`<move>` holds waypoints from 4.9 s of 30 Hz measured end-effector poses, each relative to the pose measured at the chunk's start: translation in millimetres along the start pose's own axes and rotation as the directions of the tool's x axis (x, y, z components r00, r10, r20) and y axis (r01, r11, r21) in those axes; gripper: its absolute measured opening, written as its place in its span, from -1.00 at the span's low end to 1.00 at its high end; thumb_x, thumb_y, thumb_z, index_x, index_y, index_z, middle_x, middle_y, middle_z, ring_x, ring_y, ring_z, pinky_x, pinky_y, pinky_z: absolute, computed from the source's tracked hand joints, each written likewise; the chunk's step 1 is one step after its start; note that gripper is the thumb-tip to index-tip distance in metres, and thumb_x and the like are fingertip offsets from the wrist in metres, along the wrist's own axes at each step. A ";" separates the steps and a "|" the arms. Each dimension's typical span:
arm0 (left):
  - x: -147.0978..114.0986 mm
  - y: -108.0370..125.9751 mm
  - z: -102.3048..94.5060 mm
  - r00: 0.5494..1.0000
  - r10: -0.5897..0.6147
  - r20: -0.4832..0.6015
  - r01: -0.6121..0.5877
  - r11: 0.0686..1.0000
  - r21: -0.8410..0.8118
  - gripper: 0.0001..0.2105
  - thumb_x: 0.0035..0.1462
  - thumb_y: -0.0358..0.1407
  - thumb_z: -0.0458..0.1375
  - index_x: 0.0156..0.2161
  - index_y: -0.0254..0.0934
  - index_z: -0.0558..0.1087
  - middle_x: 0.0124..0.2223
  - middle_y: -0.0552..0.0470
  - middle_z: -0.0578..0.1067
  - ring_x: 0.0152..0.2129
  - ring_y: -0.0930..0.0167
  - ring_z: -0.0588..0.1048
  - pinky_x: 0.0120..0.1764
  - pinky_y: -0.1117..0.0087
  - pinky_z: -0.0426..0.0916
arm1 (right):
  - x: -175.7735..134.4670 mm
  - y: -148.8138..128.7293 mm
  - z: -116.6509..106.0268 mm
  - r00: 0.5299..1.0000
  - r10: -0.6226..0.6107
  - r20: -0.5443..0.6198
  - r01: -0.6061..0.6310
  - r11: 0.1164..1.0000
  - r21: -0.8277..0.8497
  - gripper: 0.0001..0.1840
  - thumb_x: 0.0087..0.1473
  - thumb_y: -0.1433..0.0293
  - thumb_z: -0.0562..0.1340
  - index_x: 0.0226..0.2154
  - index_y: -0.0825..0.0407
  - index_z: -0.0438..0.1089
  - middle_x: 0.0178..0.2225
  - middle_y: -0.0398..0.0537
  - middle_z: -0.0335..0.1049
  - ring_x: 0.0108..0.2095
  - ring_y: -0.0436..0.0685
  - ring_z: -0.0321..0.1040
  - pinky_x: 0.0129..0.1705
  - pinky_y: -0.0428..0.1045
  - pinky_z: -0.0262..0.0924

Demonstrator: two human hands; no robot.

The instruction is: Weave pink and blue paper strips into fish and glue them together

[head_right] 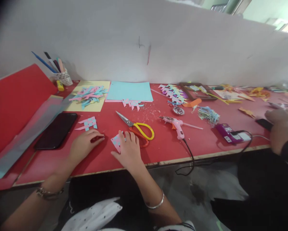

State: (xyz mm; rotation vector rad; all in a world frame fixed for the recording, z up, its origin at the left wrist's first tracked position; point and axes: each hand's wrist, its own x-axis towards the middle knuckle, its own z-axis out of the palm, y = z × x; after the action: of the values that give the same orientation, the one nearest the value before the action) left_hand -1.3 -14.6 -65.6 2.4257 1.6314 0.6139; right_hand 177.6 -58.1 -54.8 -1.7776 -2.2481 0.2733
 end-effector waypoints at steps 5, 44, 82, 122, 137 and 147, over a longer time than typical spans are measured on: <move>1.7 2.8 1.5 0.998 -0.062 -0.004 0.061 0.996 -0.063 -0.84 0.08 -0.26 0.05 -0.40 -0.25 0.44 -0.34 0.02 0.50 -0.42 0.42 0.45 -0.42 0.47 0.28 | -1.1 -3.5 -7.4 0.999 0.031 0.017 -0.031 0.999 0.009 -0.45 -0.04 0.37 0.19 0.05 0.06 0.15 0.00 0.08 0.27 0.02 0.31 0.09 0.04 0.27 -0.16; -6.2 -5.4 -2.8 0.983 -0.163 -0.083 0.139 0.960 -0.242 -0.83 0.05 -0.25 0.03 -0.45 -0.24 0.42 -0.40 0.05 0.50 -0.51 0.45 0.45 -0.47 0.48 0.27 | 62.3 28.4 -56.6 0.990 -0.017 -0.141 0.004 0.996 -0.093 -0.79 0.08 0.38 0.05 -0.40 -0.01 0.40 -0.42 -0.12 0.48 -0.41 0.04 0.39 -0.47 -0.13 0.05; -36.2 2.2 -11.5 0.940 -0.049 -0.338 -0.117 0.883 -0.455 -0.85 0.04 -0.30 0.10 -0.50 -0.24 0.45 -0.51 0.09 0.48 -0.56 0.51 0.46 -0.46 0.57 0.33 | 143.2 -47.9 10.1 0.795 -0.520 0.313 0.532 0.845 0.053 -0.49 -0.06 0.24 0.24 -0.04 0.07 0.25 -0.04 0.10 0.26 -0.04 0.23 0.18 -0.16 0.08 0.17; -40.5 14.3 -44.4 0.854 -0.315 -0.415 0.013 0.809 -0.588 -0.85 -0.06 -0.26 0.12 -0.57 -0.25 0.41 -0.57 0.11 0.41 -0.61 0.50 0.36 -0.51 0.50 0.29 | 76.5 -11.3 -30.9 0.990 -0.126 0.069 0.020 0.599 0.800 -0.92 -0.04 0.38 0.12 -0.45 0.03 0.18 -0.59 -0.27 0.28 -0.58 -0.05 0.32 -0.43 -0.10 0.18; -32.1 21.3 -24.7 0.859 -0.458 -0.228 0.139 0.639 -0.756 -0.87 -0.13 -0.25 0.14 -0.53 -0.27 0.43 -0.62 0.15 0.37 -0.72 0.55 0.30 -0.62 0.52 0.24 | 23.3 8.1 10.1 0.982 0.186 -0.033 -0.084 0.586 0.806 -0.67 -0.05 0.42 0.05 -0.15 0.00 0.07 -0.55 -0.27 0.24 -0.51 0.03 0.39 -0.35 -0.02 0.27; -28.6 23.0 -23.0 0.751 -0.644 -0.146 0.166 0.399 -0.902 -0.82 -0.22 -0.20 0.18 -0.56 -0.29 0.37 -0.62 0.16 0.39 -0.81 0.59 0.26 -0.68 0.50 0.23 | 19.0 13.3 13.2 0.991 0.114 0.073 -0.108 0.341 0.934 -0.60 -0.06 0.38 0.11 -0.14 -0.05 -0.01 -0.49 -0.23 0.34 -0.44 0.07 0.44 -0.38 -0.02 0.30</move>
State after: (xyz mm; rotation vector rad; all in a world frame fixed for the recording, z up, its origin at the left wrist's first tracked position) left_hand -0.5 -52.0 -43.9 1.0796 1.4334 1.5567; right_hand 181.6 -36.3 -69.7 -1.1843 -1.3299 1.2991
